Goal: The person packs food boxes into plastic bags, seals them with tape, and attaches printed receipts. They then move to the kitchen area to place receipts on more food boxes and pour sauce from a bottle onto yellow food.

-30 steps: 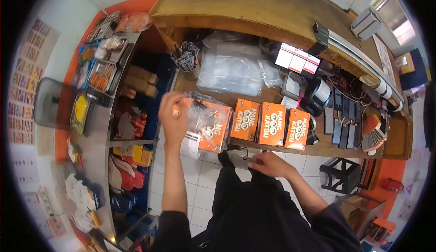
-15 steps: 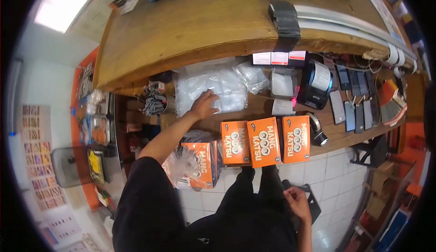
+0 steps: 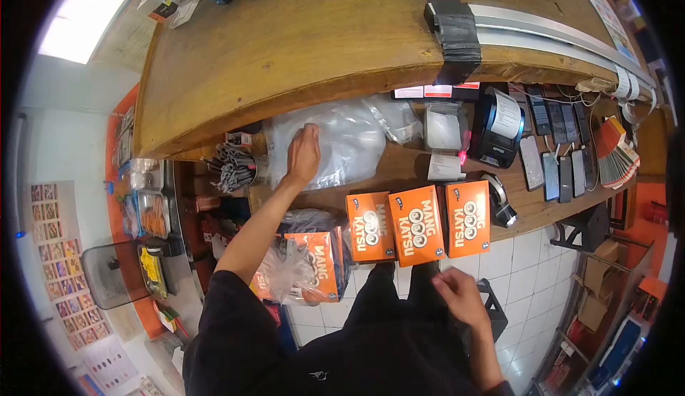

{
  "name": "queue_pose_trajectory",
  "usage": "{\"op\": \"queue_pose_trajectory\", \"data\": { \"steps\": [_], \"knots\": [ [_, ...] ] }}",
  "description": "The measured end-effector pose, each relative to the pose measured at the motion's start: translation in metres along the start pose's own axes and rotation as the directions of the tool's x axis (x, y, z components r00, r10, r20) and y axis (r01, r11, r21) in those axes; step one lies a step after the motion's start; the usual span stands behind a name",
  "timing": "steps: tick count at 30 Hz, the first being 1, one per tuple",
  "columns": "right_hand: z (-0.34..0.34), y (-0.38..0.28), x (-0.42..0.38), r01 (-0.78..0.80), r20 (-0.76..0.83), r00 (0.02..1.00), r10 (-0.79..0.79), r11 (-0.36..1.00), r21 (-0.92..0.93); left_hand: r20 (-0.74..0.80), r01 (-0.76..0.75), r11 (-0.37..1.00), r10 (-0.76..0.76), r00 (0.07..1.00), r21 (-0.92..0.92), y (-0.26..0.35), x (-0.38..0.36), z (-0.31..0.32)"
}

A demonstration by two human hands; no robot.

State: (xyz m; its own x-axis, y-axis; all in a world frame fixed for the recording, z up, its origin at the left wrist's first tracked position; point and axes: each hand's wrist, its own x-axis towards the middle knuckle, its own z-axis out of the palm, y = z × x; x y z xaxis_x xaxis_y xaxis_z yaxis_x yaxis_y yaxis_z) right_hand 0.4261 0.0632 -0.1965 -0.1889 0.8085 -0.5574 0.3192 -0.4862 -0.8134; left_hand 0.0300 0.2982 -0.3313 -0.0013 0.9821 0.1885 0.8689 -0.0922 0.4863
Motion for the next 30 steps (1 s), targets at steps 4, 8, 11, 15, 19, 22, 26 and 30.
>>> {"op": "queue_pose_trajectory", "data": {
  "steps": [4, 8, 11, 15, 19, 22, 26, 30],
  "knots": [
    [0.048, -0.064, 0.072, 0.296, 0.298, 0.919, -0.257, 0.951, -0.093, 0.026, -0.151, 0.986, 0.154, 0.988, -0.073, 0.051, 0.010, -0.056],
    [0.098, -0.059, 0.122, 0.318, 0.357, 0.874, -0.330, 0.944, 0.093, 0.062, -0.316, 0.940, 0.325, 0.944, -0.127, 0.089, -0.011, -0.127],
    [0.113, -0.055, 0.123, 0.156, 0.408, 0.881, -0.240, 0.961, 0.229, 0.121, -0.247, 0.967, 0.253, 0.960, -0.064, 0.118, -0.029, -0.186],
    [0.117, -0.055, 0.121, -0.029, 0.462, 0.879, -0.122, 0.952, 0.306, -0.046, -0.157, 0.940, 0.150, 0.988, -0.302, 0.184, -0.065, -0.258],
    [0.142, -0.087, 0.112, 0.122, 0.360, 0.823, -0.439, 0.755, 0.644, 0.185, 0.153, 0.817, -0.058, 0.981, -0.556, 0.221, -0.113, -0.343],
    [0.168, -0.096, 0.110, 0.010, 0.496, 0.642, -0.585, 0.654, 0.757, -0.128, 0.203, 0.854, -0.296, 0.947, -0.479, 0.227, -0.157, -0.377],
    [0.206, -0.109, 0.095, -0.146, 0.540, 0.405, -0.738, 0.530, 0.835, -0.379, 0.145, 0.799, -0.426, 0.821, -0.584, 0.202, -0.218, -0.439],
    [0.190, -0.136, 0.033, 0.132, 0.346, -0.044, -0.937, 0.338, 0.932, -0.518, -0.109, 0.821, -0.245, 0.820, -0.560, 0.226, -0.256, -0.472]
  ]
}}
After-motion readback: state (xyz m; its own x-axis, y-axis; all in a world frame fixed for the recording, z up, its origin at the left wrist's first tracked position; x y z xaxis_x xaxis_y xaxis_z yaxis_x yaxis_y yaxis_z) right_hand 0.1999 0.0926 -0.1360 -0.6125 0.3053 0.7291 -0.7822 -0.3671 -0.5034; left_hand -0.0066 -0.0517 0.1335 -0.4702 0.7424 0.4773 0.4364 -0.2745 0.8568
